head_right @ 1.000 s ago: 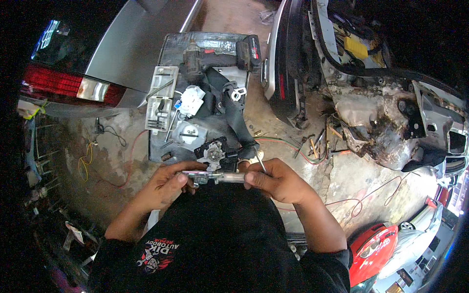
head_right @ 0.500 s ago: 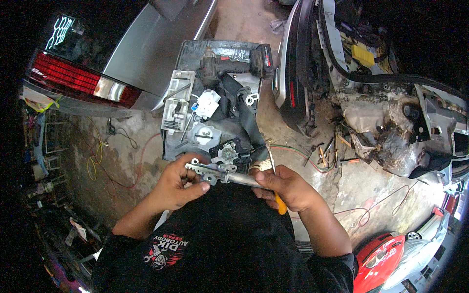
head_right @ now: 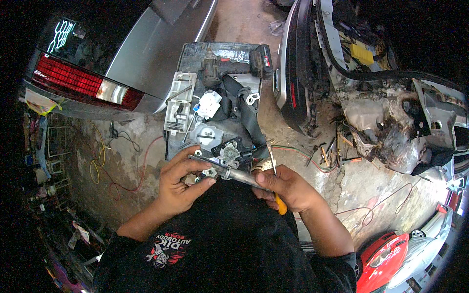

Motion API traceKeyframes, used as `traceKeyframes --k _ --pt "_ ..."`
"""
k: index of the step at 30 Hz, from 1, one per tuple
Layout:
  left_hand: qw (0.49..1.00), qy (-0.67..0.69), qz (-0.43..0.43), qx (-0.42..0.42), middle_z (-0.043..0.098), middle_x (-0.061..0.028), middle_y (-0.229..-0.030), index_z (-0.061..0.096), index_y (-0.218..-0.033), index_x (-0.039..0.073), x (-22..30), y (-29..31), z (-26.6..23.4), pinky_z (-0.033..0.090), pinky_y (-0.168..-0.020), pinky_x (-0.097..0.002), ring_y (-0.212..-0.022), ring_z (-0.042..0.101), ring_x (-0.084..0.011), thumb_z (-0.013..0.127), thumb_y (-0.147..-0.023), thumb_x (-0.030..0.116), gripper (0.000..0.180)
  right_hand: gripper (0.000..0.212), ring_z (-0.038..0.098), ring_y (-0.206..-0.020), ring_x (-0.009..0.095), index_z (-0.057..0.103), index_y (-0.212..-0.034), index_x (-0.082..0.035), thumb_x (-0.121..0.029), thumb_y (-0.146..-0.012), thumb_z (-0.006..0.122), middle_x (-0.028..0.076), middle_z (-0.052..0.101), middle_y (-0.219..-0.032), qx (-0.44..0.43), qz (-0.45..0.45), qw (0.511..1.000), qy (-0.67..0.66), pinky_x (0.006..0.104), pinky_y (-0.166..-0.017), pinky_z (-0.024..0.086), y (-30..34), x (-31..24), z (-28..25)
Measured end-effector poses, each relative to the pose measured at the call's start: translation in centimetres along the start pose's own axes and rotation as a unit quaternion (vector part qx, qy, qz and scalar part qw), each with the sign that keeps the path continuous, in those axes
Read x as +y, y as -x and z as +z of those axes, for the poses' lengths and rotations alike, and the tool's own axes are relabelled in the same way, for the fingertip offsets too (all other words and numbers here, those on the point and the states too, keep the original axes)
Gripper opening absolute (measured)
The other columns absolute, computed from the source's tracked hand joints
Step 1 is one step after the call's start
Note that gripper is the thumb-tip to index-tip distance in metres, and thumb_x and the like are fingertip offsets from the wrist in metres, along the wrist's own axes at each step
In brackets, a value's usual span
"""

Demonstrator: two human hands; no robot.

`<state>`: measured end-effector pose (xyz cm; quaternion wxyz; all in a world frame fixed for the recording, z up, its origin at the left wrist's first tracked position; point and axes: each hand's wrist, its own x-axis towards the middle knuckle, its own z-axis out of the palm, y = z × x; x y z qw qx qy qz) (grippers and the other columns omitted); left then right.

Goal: The person cleans a small metallic car part with a white cloth, then uses a yellow-handled screwdriver to adjust or remove components from the part. The person repeatedly manipulates the part and tool, focusing on specific areas of the assembly.

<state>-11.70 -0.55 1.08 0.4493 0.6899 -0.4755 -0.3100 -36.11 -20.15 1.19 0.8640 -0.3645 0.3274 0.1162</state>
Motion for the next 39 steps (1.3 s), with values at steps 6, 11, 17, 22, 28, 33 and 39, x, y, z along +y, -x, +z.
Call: traceKeyframes --k 6,11,17,22,28,33,39 --pt "0.992 -0.035 0.102 0.062 0.065 -0.0227 -0.144 0.079 -0.109 0.003 -0.6 -0.5 0.2 0.059 -0.083 -0.0328 -0.092 0.072 -0.0173 0.098 -0.077 0.011 0.038 0.049 0.052 -0.059 0.009 0.068 -0.095 -0.005 -0.053 -0.106 0.07 0.0 0.059 -0.076 0.004 0.0 1.0 0.02 0.0256 -0.053 0.044 0.0 -0.5 0.7" --pt "0.992 -0.05 0.101 0.059 0.064 -0.0232 -0.148 0.08 -0.105 0.003 -0.1 -0.3 -0.4 0.059 -0.093 -0.035 -0.112 0.075 -0.0229 0.098 -0.073 0.005 0.036 0.049 0.051 -0.056 0.009 0.069 -0.091 -0.005 -0.051 -0.109 0.066 -0.002 0.057 -0.07 -0.022 -0.019 0.994 0.102 0.0256 -0.052 0.04 0.0 0.0 0.5" --pt "0.994 -0.025 0.08 0.065 0.063 -0.0249 -0.151 0.08 -0.105 0.002 -1.0 0.1 -0.2 0.057 -0.101 -0.0379 -0.12 0.074 -0.028 0.097 -0.074 0.003 0.035 0.059 0.054 -0.059 0.01 0.071 -0.09 0.0 -0.058 -0.104 0.07 0.0 0.058 -0.071 -0.039 -0.014 0.99 0.137 0.0262 -0.056 0.042 0.2 -0.6 0.8" --pt "0.981 -0.106 0.118 0.115 0.064 -0.0249 -0.148 0.08 -0.109 0.0 0.7 -0.4 0.0 0.058 -0.1 -0.0383 -0.119 0.074 -0.0294 0.097 -0.076 0.003 0.038 0.06 0.055 -0.06 0.009 0.071 -0.093 0.0 -0.058 -0.103 0.07 0.001 0.061 -0.074 -0.05 -0.032 0.991 0.116 0.0262 -0.058 0.043 0.1 -0.4 0.3" --pt "0.968 -0.121 0.211 0.066 0.068 -0.0206 -0.139 0.079 -0.111 -0.002 0.9 -1.4 -0.6 0.061 -0.095 -0.044 -0.117 0.075 -0.0347 0.097 -0.074 0.0 0.041 0.059 0.056 -0.063 0.009 0.072 -0.099 0.001 -0.058 -0.103 0.071 0.002 0.065 -0.08 -0.07 -0.058 0.986 0.139 0.0256 -0.059 0.044 -0.3 0.1 0.0" --pt "0.964 -0.113 0.234 0.055 0.072 -0.0189 -0.127 0.078 -0.115 -0.002 2.1 -1.7 -1.1 0.062 -0.094 -0.0437 -0.115 0.076 -0.0335 0.096 -0.074 0.002 0.044 0.047 0.052 -0.062 0.008 0.072 -0.101 -0.004 -0.05 -0.109 0.066 -0.003 0.058 -0.073 -0.111 -0.099 0.979 0.142 0.0263 -0.057 0.041 -0.5 0.7 -0.5" --pt "0.984 0.034 0.163 0.061 0.074 -0.0227 -0.13 0.05 -0.152 -0.003 4.0 -1.4 -0.8 0.065 -0.093 -0.0418 -0.116 0.078 -0.0325 0.094 -0.081 0.003 0.084 0.059 0.054 -0.062 0.009 0.073 -0.107 0.001 -0.058 -0.103 0.071 0.0 0.058 -0.073 -0.155 -0.094 0.979 0.096 0.0257 -0.058 0.041 -0.2 1.1 -1.5"
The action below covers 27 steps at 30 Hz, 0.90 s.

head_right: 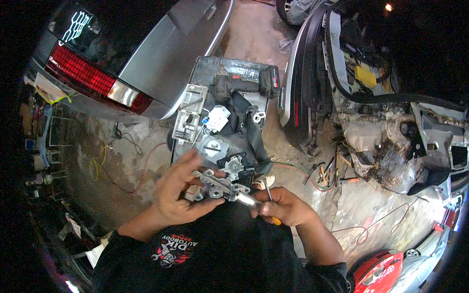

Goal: The person cleans a small metallic car part with a white cloth, then uses a yellow-handled screwdriver to adjust or remove components from the part. The person repeatedly manipulates the part and tool, focusing on specific areas of the assembly.

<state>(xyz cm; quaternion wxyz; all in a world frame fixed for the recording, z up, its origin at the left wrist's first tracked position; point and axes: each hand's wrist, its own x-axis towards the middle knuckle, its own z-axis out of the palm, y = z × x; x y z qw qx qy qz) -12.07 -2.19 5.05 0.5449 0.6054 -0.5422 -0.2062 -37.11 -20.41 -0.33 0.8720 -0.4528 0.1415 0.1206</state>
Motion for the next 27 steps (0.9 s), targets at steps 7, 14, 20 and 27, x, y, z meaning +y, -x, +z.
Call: traceKeyframes --k 7,14,20,27 --pt "0.995 -0.06 0.026 -0.075 0.075 -0.025 -0.13 0.051 -0.154 -0.006 0.8 -0.3 -1.3 0.066 -0.091 -0.0384 -0.114 0.079 -0.0301 0.094 -0.084 0.007 0.083 0.07 0.056 -0.062 0.009 0.074 -0.113 0.005 -0.064 -0.099 0.071 0.001 0.061 -0.075 0.022 0.002 1.0 -0.008 0.0254 -0.057 0.043 0.1 1.4 -0.2" --pt "0.996 -0.042 -0.04 -0.062 0.075 -0.0203 -0.13 0.054 -0.155 0.002 1.1 -0.6 -1.6 0.066 -0.085 -0.0348 -0.102 0.081 -0.0242 0.093 -0.084 0.009 0.081 0.073 0.055 -0.06 0.01 0.072 -0.114 0.007 -0.064 -0.101 0.068 0.001 0.057 -0.072 0.009 -0.025 0.999 -0.023 0.0255 -0.054 0.041 0.1 0.5 0.5" --pt "0.992 0.087 -0.087 -0.02 0.072 -0.0164 -0.13 0.052 -0.155 0.001 -0.3 0.2 -1.5 0.065 -0.093 -0.035 -0.113 0.077 -0.0238 0.091 -0.085 0.0 0.081 0.067 0.055 -0.059 0.013 0.07 -0.112 0.007 -0.059 -0.101 0.07 0.004 0.058 -0.075 0.019 -0.01 0.995 -0.098 0.0268 -0.051 0.041 -0.1 -0.5 1.5" --pt "0.953 0.296 -0.058 -0.022 0.042 -0.0195 -0.161 0.015 -0.172 0.007 -0.4 -0.6 0.9 0.055 -0.113 -0.0447 -0.141 0.062 -0.0335 0.083 -0.088 -0.008 0.11 0.065 0.05 -0.056 0.015 0.064 -0.123 0.009 -0.054 -0.105 0.065 0.011 0.059 -0.08 -0.022 -0.011 0.972 -0.234 0.0289 -0.047 0.042 -1.6 0.4 2.9"
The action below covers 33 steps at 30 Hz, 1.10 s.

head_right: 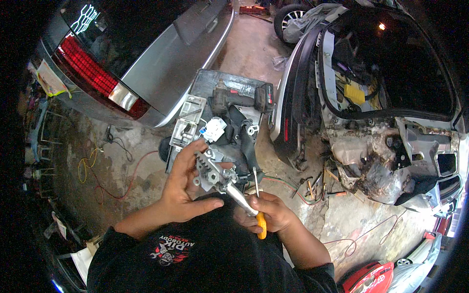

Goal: The person cleans a small metallic car part with a white cloth, then uses a yellow-handled screwdriver to adjust or remove components from the part. The person repeatedly manipulates the part and tool, focusing on specific areas of the assembly.

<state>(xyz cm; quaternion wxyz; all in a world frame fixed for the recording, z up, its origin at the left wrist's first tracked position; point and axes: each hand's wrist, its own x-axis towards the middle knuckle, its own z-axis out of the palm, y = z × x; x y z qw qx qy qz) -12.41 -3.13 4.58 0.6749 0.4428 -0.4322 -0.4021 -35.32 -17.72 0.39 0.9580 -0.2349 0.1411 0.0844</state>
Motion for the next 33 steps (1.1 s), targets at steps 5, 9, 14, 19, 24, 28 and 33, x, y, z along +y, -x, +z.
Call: traceKeyframes --k 5,9,14,19,24,28,33 --pt "0.999 0.021 -0.022 0.028 0.033 -0.0195 -0.167 0.006 -0.174 0.008 0.5 -1.0 0.6 0.056 -0.112 -0.0434 -0.137 0.065 -0.0337 0.077 -0.091 -0.009 0.11 0.071 0.05 -0.057 0.012 0.07 -0.12 0.007 -0.062 -0.106 0.061 0.006 0.057 -0.077 0.006 0.048 0.995 0.085 0.0275 -0.048 0.042 -1.2 -0.7 2.5" --pt "0.999 0.013 -0.031 0.04 0.033 -0.0182 -0.167 0.006 -0.175 0.008 1.3 -1.3 -0.1 0.057 -0.108 -0.0418 -0.134 0.067 -0.0323 0.077 -0.091 -0.01 0.111 0.069 0.054 -0.063 0.012 0.067 -0.13 0.002 -0.062 -0.107 0.062 0.002 0.058 -0.083 0.055 0.044 0.986 0.153 0.0265 -0.056 0.044 -1.3 -1.3 3.4" --pt "0.992 0.088 -0.068 0.051 0.043 -0.0138 -0.158 0.009 -0.176 0.011 1.9 -0.9 -1.7 0.061 -0.095 -0.0405 -0.126 0.069 -0.031 0.075 -0.089 -0.008 0.11 0.048 0.055 -0.082 0.013 0.053 -0.143 -0.001 -0.024 -0.105 0.072 0.004 0.056 -0.098 0.173 -0.052 0.941 0.286 0.0285 -0.073 0.049 1.0 -0.4 5.5" --pt "0.968 0.186 -0.153 0.068 0.049 -0.011 -0.149 0.015 -0.175 0.012 2.4 -0.2 -2.5 0.06 -0.08 -0.0369 -0.119 0.07 -0.0321 0.077 -0.086 -0.005 0.109 0.046 0.054 -0.087 0.01 0.05 -0.154 -0.005 -0.008 -0.11 0.062 0.002 0.056 -0.102 0.16 -0.087 0.926 0.331 0.027 -0.081 0.048 3.1 0.4 6.2" --pt "0.947 0.259 -0.171 0.085 0.05 -0.0108 -0.15 0.021 -0.173 0.014 2.4 0.1 -2.2 0.06 -0.077 -0.0364 -0.119 0.07 -0.0347 0.079 -0.082 -0.007 0.11 0.055 0.056 -0.085 0.011 0.047 -0.163 -0.008 -0.009 -0.111 0.062 0.001 0.056 -0.097 0.183 -0.05 0.918 0.348 0.029 -0.082 0.051 3.5 -0.8 7.8" --pt "0.934 0.307 -0.167 0.075 0.054 -0.0122 -0.149 0.025 -0.172 0.015 2.2 0.2 -2.2 0.059 -0.075 -0.0383 -0.119 0.069 -0.0352 0.081 -0.08 -0.005 0.11 0.057 0.069 -0.1 0.023 0.048 -0.162 -0.007 -0.01 -0.108 0.067 0.012 0.068 -0.112 0.178 -0.072 0.864 0.466 0.0365 -0.093 0.054 3.8 -1.3 7.8" --pt "0.899 0.397 -0.174 0.057 0.063 -0.0154 -0.142 0.027 -0.171 0.017 1.9 0.7 -2.5 0.058 -0.071 -0.0403 -0.113 0.068 -0.0356 0.079 -0.081 0.007 0.104 0.059 0.071 -0.126 0.037 0.05 -0.16 -0.006 -0.012 -0.104 0.071 0.023 0.071 -0.136 0.178 -0.107 0.833 0.512 0.0427 -0.107 0.051 4.1 -1.9 8.3"
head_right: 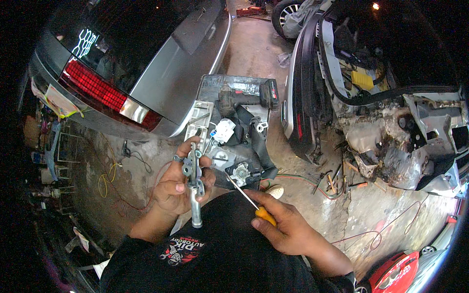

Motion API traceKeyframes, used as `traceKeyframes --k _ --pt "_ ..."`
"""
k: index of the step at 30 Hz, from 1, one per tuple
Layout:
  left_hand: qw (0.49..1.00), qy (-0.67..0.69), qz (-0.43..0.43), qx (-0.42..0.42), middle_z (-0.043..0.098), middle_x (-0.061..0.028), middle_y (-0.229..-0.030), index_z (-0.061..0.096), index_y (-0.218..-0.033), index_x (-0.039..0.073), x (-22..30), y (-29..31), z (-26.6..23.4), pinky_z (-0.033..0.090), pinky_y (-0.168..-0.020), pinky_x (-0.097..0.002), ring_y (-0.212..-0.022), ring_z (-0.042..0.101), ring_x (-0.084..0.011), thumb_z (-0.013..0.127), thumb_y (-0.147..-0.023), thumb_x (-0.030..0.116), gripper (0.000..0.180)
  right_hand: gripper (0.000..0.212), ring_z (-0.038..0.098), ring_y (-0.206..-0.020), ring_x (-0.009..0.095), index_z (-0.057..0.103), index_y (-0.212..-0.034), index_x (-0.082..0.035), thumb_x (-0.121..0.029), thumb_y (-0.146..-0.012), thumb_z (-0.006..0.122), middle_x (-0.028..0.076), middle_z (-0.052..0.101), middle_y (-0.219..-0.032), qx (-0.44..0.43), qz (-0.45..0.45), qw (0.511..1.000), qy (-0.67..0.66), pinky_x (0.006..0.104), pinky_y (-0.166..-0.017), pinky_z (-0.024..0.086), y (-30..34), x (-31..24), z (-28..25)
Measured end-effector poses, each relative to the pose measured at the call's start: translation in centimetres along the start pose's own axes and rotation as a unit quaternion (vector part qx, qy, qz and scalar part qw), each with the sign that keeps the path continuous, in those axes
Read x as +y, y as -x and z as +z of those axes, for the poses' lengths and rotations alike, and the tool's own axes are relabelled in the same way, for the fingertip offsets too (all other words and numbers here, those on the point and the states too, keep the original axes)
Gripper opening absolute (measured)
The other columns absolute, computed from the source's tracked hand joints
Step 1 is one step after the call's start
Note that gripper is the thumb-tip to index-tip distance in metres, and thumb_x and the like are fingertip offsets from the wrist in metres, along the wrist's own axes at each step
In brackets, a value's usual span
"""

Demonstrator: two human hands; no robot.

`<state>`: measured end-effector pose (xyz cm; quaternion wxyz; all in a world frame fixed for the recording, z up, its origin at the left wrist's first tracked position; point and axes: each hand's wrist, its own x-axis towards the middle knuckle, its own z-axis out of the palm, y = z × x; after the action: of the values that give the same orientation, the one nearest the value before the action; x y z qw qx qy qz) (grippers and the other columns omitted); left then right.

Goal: The person cleans a small metallic car part with a white cloth, then uses a yellow-handled screwdriver to adjust or remove components from the part. The person repeatedly manipulates the part and tool, focusing on specific areas of the assembly.

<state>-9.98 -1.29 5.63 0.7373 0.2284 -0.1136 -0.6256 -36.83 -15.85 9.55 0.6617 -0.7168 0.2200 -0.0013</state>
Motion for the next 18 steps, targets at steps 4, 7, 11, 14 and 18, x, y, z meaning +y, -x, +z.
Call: traceKeyframes --k 4,7,11,14,18 --pt "1.0 0.009 -0.007 -0.004 0.066 -0.0176 -0.137 0.032 -0.167 0.015 -0.2 0.3 -0.4 0.058 -0.065 -0.0397 -0.102 0.066 -0.0339 0.072 -0.084 0.013 0.092 0.056 0.071 -0.126 0.037 0.055 -0.156 -0.006 -0.011 -0.103 0.072 0.022 0.072 -0.134 0.012 -0.038 0.999 0.011 0.043 -0.107 0.052 0.2 0.2 -0.2" --pt "1.0 0.012 -0.018 -0.005 0.067 -0.0175 -0.132 0.035 -0.163 0.013 -0.1 0.4 -0.3 0.056 -0.062 -0.0385 -0.098 0.065 -0.032 0.07 -0.085 0.015 0.086 0.055 0.071 -0.125 0.039 0.057 -0.154 -0.006 -0.011 -0.102 0.072 0.021 0.072 -0.135 0.027 -0.072 0.996 0.036 0.0439 -0.107 0.053 0.2 0.6 -0.3" --pt "1.0 0.008 -0.027 -0.011 0.068 -0.0175 -0.122 0.044 -0.151 0.011 0.0 0.6 -0.6 0.053 -0.066 -0.0363 -0.102 0.069 -0.0339 0.077 -0.082 0.017 0.076 0.054 0.071 -0.121 0.04 0.059 -0.153 -0.006 -0.012 -0.101 0.074 0.02 0.072 -0.135 0.021 -0.096 0.994 0.054 0.045 -0.105 0.055 0.3 0.7 -0.3" --pt "0.996 -0.088 -0.008 -0.015 0.067 -0.0188 -0.118 0.046 -0.143 0.006 0.0 0.3 0.4 0.055 -0.069 -0.0359 -0.105 0.07 -0.0317 0.077 -0.085 0.013 0.066 0.054 0.072 -0.117 0.04 0.059 -0.153 -0.007 -0.013 -0.101 0.075 0.02 0.072 -0.134 0.01 -0.107 0.992 0.066 0.0449 -0.102 0.056 0.4 0.9 -0.4" --pt "0.924 -0.38 0.03 -0.027 0.07 -0.0185 -0.121 0.045 -0.147 0.002 0.4 0.6 0.9 0.058 -0.084 -0.0386 -0.112 0.072 -0.029 0.071 -0.094 0.004 0.059 0.055 0.073 -0.113 0.041 0.061 -0.152 -0.008 -0.014 -0.099 0.076 0.02 0.072 -0.133 0.018 -0.105 0.989 0.103 0.0449 -0.097 0.058 0.4 0.5 -0.6"
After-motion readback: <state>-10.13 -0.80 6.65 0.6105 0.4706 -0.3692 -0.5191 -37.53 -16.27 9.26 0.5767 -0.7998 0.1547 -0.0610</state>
